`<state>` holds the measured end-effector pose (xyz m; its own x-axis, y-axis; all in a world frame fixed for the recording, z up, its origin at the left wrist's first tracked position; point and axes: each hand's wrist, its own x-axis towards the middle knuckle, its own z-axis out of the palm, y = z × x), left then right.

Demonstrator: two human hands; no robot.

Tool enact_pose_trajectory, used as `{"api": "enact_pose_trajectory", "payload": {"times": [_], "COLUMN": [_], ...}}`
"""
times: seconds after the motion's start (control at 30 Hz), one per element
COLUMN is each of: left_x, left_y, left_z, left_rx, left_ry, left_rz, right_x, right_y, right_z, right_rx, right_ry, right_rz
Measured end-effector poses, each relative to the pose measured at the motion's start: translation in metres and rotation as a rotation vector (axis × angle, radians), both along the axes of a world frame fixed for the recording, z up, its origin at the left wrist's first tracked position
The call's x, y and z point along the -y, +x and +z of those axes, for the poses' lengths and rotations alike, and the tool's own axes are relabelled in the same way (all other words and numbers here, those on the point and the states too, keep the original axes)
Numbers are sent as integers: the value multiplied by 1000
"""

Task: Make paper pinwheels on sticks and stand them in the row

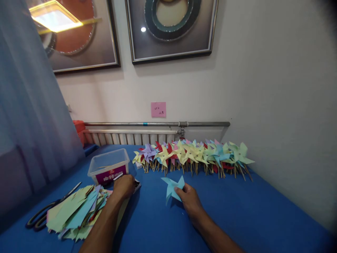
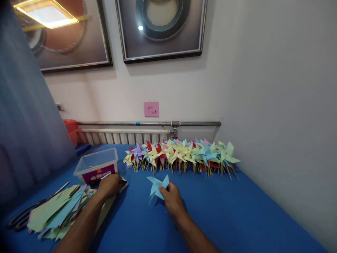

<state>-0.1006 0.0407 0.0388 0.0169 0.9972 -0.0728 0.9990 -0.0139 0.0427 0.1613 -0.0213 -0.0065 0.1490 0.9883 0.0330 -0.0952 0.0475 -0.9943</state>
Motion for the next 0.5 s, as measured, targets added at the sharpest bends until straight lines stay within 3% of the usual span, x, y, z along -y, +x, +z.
{"api": "enact_pose_trajectory", "payload": {"times": [0.13,0.3,0.37,0.5], "left_x": [1,7,12,26], "left_y": [1,8,18,46], "left_z": [1,10,11,1], "left_rx": [-37,23,93,166], "left_ry": [26,173,185,62], "left_rz": [17,33,-47,-333], "right_x": [0,-1,-1,-3], "right_y": [0,1,3,5], "right_z": [1,-1,-1,-1], "right_rx": [5,21,31,2], "right_ry": [8,5,4,4], "right_rz": [-12,-22,-42,-58]}}
